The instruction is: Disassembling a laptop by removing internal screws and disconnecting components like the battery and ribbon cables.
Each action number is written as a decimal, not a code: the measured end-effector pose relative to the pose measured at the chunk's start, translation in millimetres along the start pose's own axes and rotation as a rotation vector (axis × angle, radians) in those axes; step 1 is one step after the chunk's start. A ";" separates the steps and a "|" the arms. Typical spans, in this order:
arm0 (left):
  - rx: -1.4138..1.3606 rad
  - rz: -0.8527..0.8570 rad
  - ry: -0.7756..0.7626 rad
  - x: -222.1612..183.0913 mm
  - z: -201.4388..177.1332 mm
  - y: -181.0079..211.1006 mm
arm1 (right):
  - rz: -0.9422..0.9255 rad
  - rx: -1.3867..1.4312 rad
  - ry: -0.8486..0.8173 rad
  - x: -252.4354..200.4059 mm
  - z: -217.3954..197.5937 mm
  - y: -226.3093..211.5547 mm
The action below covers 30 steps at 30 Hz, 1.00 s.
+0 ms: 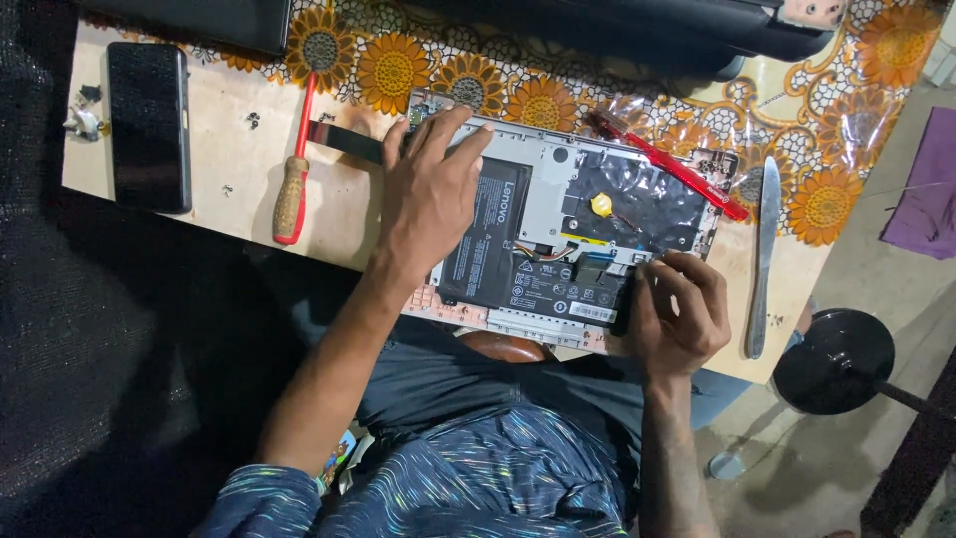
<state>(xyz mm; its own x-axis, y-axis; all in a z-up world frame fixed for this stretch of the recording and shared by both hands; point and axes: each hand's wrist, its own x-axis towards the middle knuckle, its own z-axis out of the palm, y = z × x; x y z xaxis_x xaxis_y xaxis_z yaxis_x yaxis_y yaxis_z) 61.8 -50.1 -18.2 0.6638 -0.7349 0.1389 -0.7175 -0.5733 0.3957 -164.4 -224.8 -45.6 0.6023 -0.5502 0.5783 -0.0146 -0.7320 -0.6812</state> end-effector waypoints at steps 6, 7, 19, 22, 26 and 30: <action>-0.010 0.018 0.043 1.5 5.4 -7.7 | 0.046 0.025 -0.021 -4.2 -1.3 3.9; -0.009 0.007 0.042 0.9 4.7 -7.2 | 0.042 0.002 -0.031 -2.6 -0.8 0.8; 0.183 -0.133 -0.127 10.3 -17.5 38.1 | -0.024 -0.042 -0.103 1.8 1.6 -3.5; 0.166 -0.096 -0.092 3.9 -15.6 38.7 | -0.027 -0.046 -0.060 0.8 1.2 -1.6; 0.086 -0.121 -0.098 -12.5 -6.0 47.8 | -0.020 -0.018 -0.015 -1.1 -0.4 -0.5; 0.068 -0.169 -0.140 -28.0 -10.0 66.8 | -0.042 0.025 0.000 -3.3 1.1 3.8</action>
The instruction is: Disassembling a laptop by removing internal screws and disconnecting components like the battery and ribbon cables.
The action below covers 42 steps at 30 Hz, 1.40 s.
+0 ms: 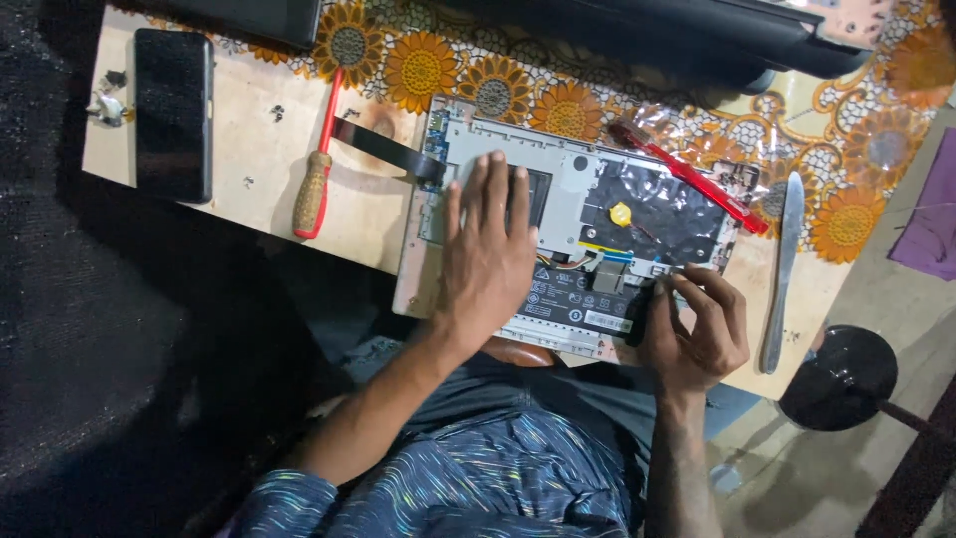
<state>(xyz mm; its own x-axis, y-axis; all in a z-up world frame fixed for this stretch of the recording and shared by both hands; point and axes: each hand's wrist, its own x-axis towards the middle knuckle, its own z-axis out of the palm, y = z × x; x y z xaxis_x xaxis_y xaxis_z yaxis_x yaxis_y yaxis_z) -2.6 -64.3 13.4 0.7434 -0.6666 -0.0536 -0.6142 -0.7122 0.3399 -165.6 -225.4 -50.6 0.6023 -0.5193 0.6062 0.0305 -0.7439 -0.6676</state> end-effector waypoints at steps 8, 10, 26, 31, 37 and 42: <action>-0.152 -0.020 0.058 -9.3 11.9 -12.3 | 0.012 0.020 -0.023 -3.3 -1.1 -1.1; -0.150 -0.032 0.084 -7.1 18.2 -20.2 | 0.016 0.007 -0.025 -5.9 -0.5 1.1; 0.018 0.099 0.150 5.6 10.8 -14.5 | 0.064 -0.063 -0.029 12.1 1.8 -13.0; 0.037 0.066 0.103 8.6 10.0 -8.8 | 0.274 -0.083 -0.141 10.3 -7.1 -37.0; 0.057 0.044 0.062 12.0 16.3 6.3 | 0.356 -0.210 -0.202 -1.2 -20.8 -41.5; 0.138 -0.003 -0.026 18.0 17.0 14.2 | 0.327 -0.221 -0.200 0.1 -24.3 -42.4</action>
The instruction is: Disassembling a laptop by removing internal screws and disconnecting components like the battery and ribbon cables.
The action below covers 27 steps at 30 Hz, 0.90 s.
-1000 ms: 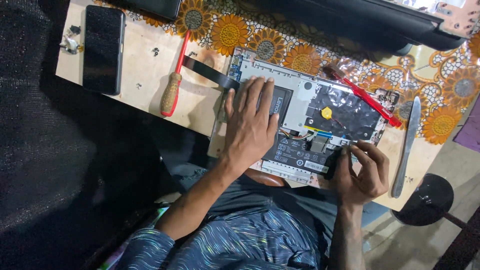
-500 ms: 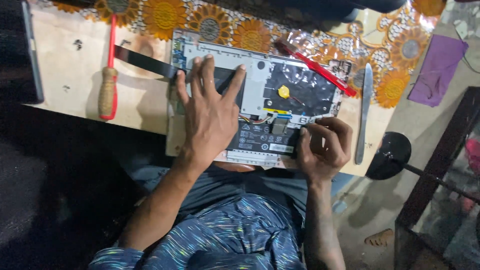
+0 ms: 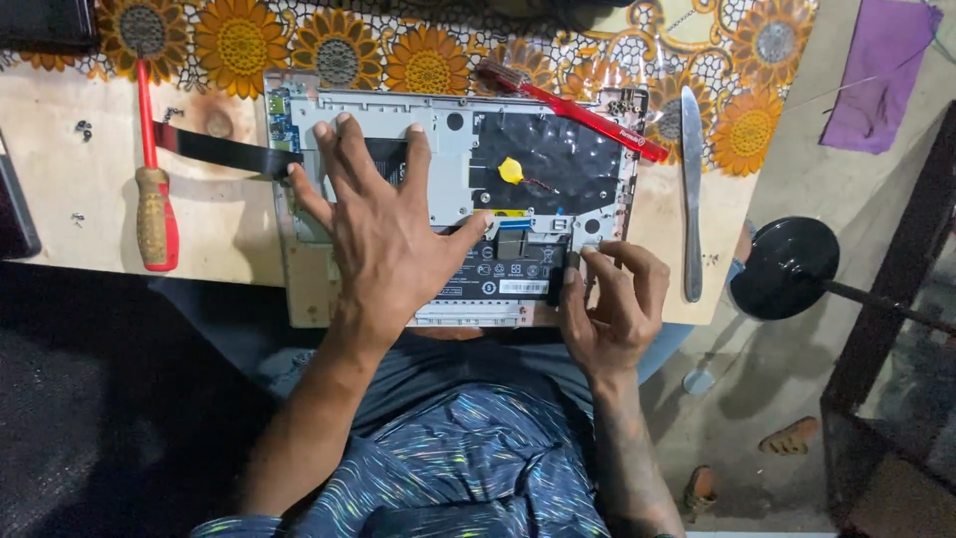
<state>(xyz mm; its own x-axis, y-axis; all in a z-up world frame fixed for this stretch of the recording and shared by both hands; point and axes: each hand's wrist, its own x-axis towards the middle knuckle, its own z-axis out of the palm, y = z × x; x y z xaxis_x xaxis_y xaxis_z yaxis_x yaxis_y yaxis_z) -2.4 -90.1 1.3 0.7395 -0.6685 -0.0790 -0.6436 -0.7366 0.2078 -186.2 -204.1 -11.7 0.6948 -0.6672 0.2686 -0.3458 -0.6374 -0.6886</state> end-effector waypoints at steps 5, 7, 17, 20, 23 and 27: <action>0.010 0.005 -0.027 2.0 1.8 0.1 | -0.045 -0.035 -0.057 8.7 2.0 -6.2; 0.010 0.014 -0.054 3.0 -4.8 -1.6 | -0.063 -0.052 -0.088 13.5 3.9 -12.8; -0.001 0.056 -0.137 -1.4 -3.6 -8.4 | -0.044 0.090 -0.289 14.2 15.4 -32.9; -0.002 0.047 -0.127 -1.9 -5.0 -7.4 | -0.105 0.050 -0.273 3.6 14.4 -25.3; 0.003 0.035 -0.144 -0.2 -6.0 -7.6 | -0.111 0.048 -0.229 -3.0 13.9 -20.4; 0.016 0.045 -0.147 -0.9 -4.6 -8.5 | -0.112 0.012 -0.167 -7.6 16.0 -14.1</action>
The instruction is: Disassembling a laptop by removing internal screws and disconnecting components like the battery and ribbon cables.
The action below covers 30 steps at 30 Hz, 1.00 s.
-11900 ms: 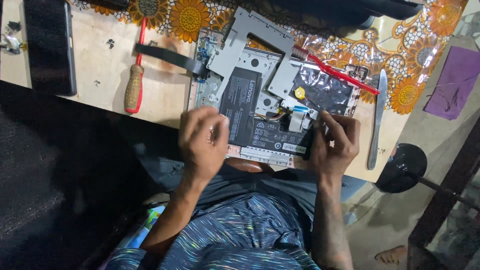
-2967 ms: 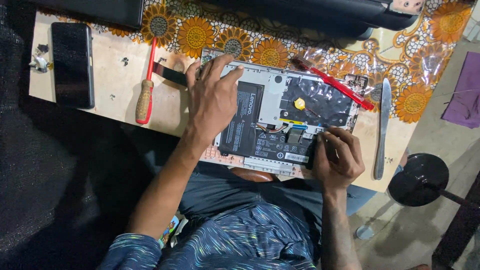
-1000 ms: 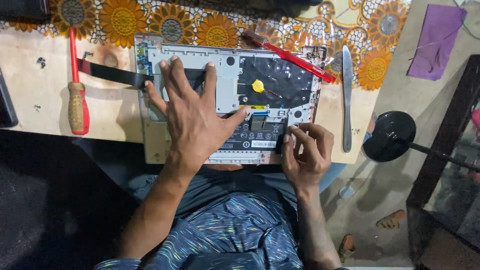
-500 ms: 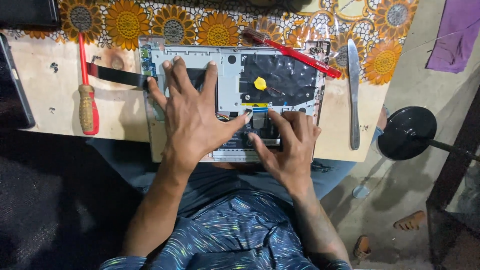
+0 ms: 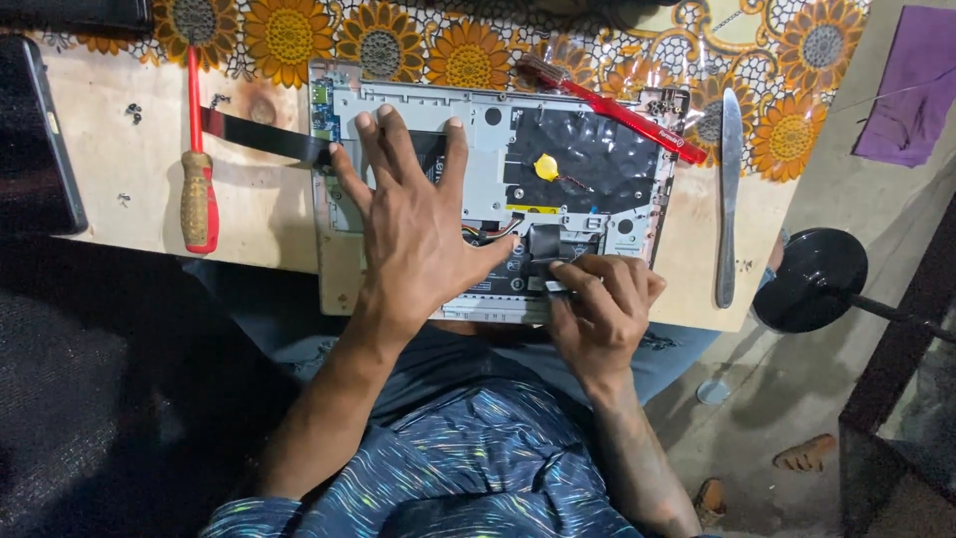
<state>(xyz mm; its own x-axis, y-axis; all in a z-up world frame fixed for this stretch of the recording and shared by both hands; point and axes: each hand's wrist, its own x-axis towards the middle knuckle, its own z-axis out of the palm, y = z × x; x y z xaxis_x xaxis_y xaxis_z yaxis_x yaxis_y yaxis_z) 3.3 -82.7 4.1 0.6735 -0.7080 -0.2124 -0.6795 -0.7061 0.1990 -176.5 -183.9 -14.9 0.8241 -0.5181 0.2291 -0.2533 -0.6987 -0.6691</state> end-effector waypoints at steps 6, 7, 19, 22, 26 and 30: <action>0.014 0.007 0.022 -0.2 -1.3 0.8 | -0.016 -0.082 0.019 9.9 2.2 -2.6; 0.004 0.018 0.033 -0.3 -1.2 0.7 | -0.043 -0.077 0.004 11.4 2.2 -4.2; -0.017 -0.027 0.042 -0.1 3.8 7.8 | -0.064 -0.148 0.146 13.1 15.6 0.4; -0.009 -0.046 0.061 0.3 6.6 7.5 | -0.070 -0.171 0.151 15.7 18.1 2.3; -0.018 -0.046 0.106 -0.2 8.5 9.0 | -0.021 -0.202 0.128 18.0 18.8 6.8; -0.023 -0.047 0.121 -0.2 8.4 9.8 | -0.037 -0.173 0.127 28.5 14.2 -3.0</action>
<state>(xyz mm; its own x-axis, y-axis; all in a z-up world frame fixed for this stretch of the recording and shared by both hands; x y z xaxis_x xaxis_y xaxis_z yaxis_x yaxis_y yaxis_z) -5.9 -89.4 -1.9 0.7358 -0.6690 -0.1055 -0.6403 -0.7379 0.2135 -145.1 -189.6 -16.4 0.7670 -0.5405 0.3459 -0.3157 -0.7872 -0.5298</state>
